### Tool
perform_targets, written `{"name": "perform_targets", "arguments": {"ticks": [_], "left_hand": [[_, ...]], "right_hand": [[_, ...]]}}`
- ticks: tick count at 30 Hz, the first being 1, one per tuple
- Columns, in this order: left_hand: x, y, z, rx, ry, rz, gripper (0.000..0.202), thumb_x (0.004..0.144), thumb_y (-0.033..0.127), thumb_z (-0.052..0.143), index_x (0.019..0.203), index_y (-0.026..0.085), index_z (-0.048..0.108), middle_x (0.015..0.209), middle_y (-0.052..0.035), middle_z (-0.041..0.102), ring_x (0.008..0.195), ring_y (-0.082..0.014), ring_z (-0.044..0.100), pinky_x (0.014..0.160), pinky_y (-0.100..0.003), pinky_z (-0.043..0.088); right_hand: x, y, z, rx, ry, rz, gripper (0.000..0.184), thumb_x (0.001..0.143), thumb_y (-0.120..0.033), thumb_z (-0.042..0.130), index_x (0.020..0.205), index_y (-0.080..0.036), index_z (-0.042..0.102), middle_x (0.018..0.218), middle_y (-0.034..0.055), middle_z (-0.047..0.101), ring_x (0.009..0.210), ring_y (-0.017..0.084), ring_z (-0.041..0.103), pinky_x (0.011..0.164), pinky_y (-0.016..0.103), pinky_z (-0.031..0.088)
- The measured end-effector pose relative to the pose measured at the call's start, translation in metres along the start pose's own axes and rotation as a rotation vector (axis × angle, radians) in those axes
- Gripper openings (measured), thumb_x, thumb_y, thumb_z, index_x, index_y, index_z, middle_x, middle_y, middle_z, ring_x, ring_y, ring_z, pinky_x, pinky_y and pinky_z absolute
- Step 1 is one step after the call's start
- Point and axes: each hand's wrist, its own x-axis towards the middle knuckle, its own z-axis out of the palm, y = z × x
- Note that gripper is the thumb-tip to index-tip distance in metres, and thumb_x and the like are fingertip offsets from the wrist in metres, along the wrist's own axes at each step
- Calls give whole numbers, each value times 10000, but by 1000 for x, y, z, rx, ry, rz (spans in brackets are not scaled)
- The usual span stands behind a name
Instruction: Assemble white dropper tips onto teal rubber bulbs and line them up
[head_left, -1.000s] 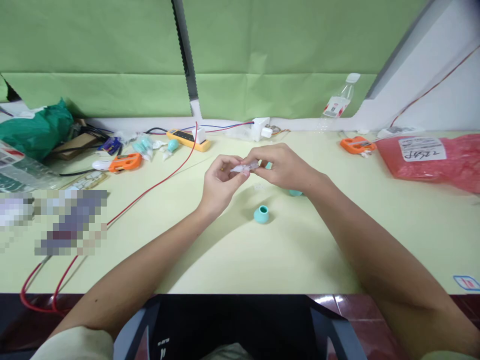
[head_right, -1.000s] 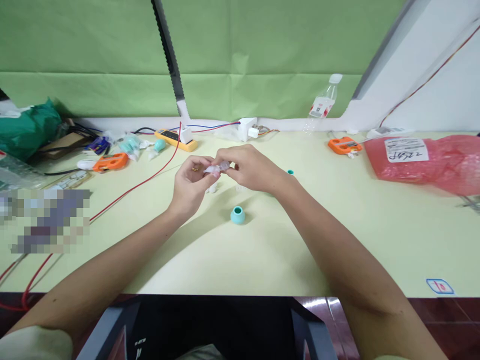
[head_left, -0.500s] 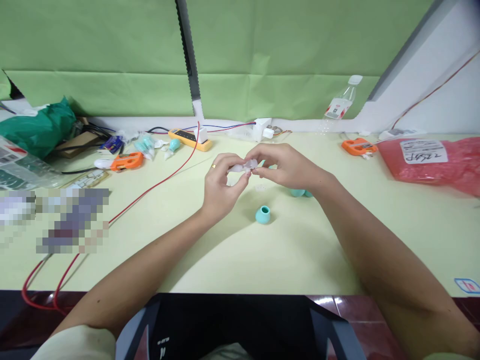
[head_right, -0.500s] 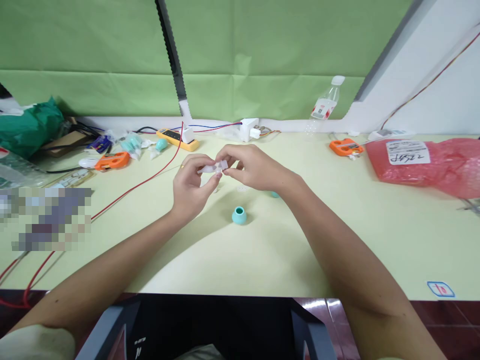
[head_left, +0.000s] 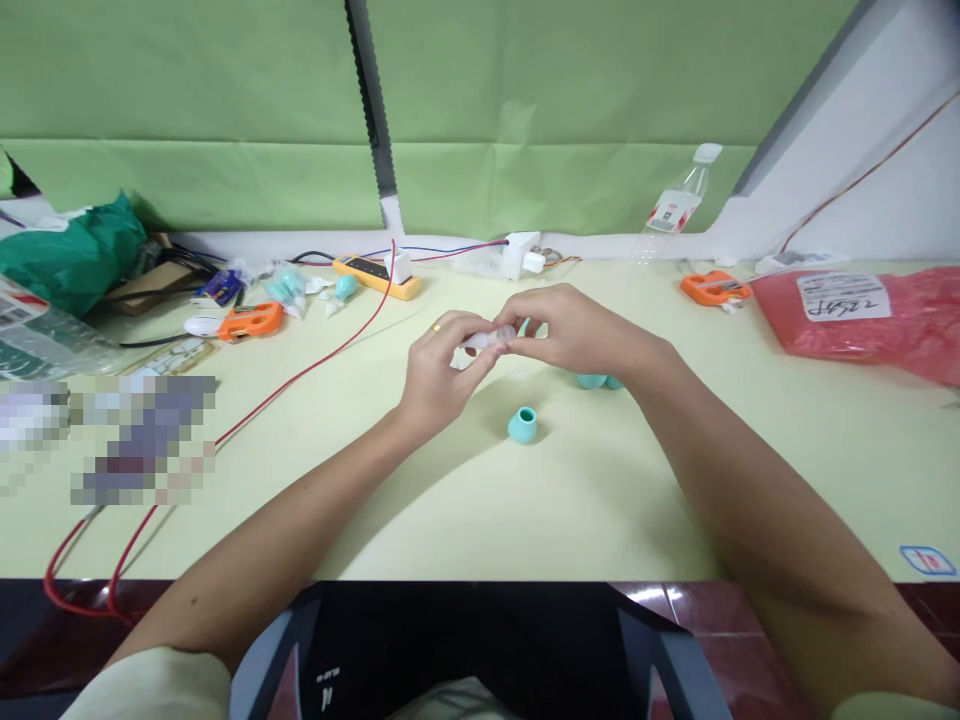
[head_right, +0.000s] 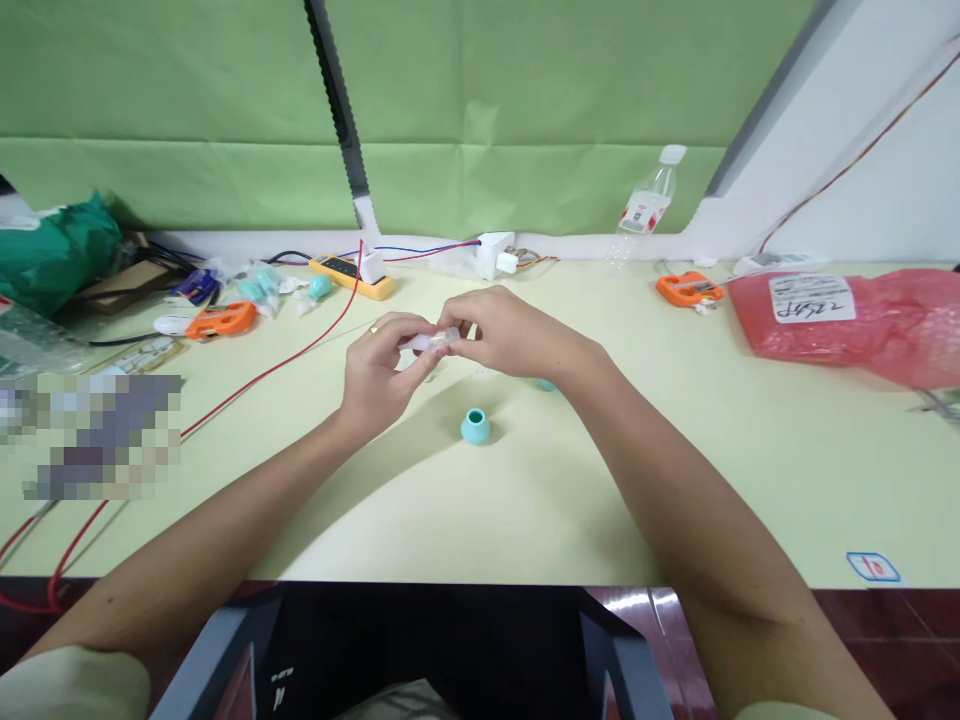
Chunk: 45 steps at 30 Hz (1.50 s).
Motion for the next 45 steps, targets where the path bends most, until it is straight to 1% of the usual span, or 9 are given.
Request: {"name": "perform_targets", "arguments": {"ticks": [5,10,15,19,21,26,31,38,45], "left_hand": [[1,-1,7,-331,-25,-141,562,838,427,800,1293,304,494,1253,-70,572,933,-151,684,803,-327,590],[-23,4,8,-336,-46,-288,460,898,388,734,1258,286,467,1294,-79,545,979,-152,660,890,-367,560],[-53,13,15,-255,-462,-392,711,760,397,855,1341,258,469,1300,-121,606,1175,-255,608,1008,-455,508],[-56,17,21,-166,-591,-467,385,856,362,741,1197,243,606,1206,-97,668,1092,-255,637,972,-461,512],[-53,17,20,-136,-574,-487,248,895,348,681,1112,234,647,1120,-78,700,1025,-244,650,939,-445,517],[-51,10,17,-179,-466,-509,244,900,356,657,1098,213,653,1049,-67,706,929,-209,660,853,-379,547],[-52,7,18,-193,-415,-513,223,901,342,649,1078,207,644,1018,-58,694,902,-193,651,850,-366,550],[-47,7,17,-189,-264,-480,200,897,319,654,1056,197,644,1059,-65,694,950,-190,648,883,-364,550],[-42,-2,13,-180,-89,-421,243,864,358,729,1053,210,694,1073,-66,638,931,-180,636,767,-315,541]], "right_hand": [[0,9,-2,101,-4,54,114,850,-243,663,927,-210,740,878,30,732,818,199,651,694,313,482],[3,27,-6,516,-38,179,158,826,-293,759,943,-202,702,929,55,758,861,217,718,710,324,572],[2,34,-11,680,4,214,287,773,-340,853,915,-184,658,952,94,778,852,231,755,696,335,610],[0,30,-11,689,-44,225,294,798,-335,840,987,-179,677,877,77,774,767,219,751,693,364,621],[0,27,-8,675,-45,231,268,823,-338,820,988,-180,680,815,55,756,728,205,736,691,368,624],[3,23,6,640,21,195,195,905,-347,731,885,-179,635,851,62,729,816,207,723,687,349,624],[5,25,17,673,37,196,348,938,-350,685,1241,-212,585,860,28,709,768,184,695,654,349,626],[5,22,15,621,52,141,225,876,-386,758,920,-188,659,865,48,734,783,185,708,682,326,582],[4,17,12,514,-17,120,261,803,-410,800,974,-215,766,1015,48,745,909,194,678,782,327,545]]}}
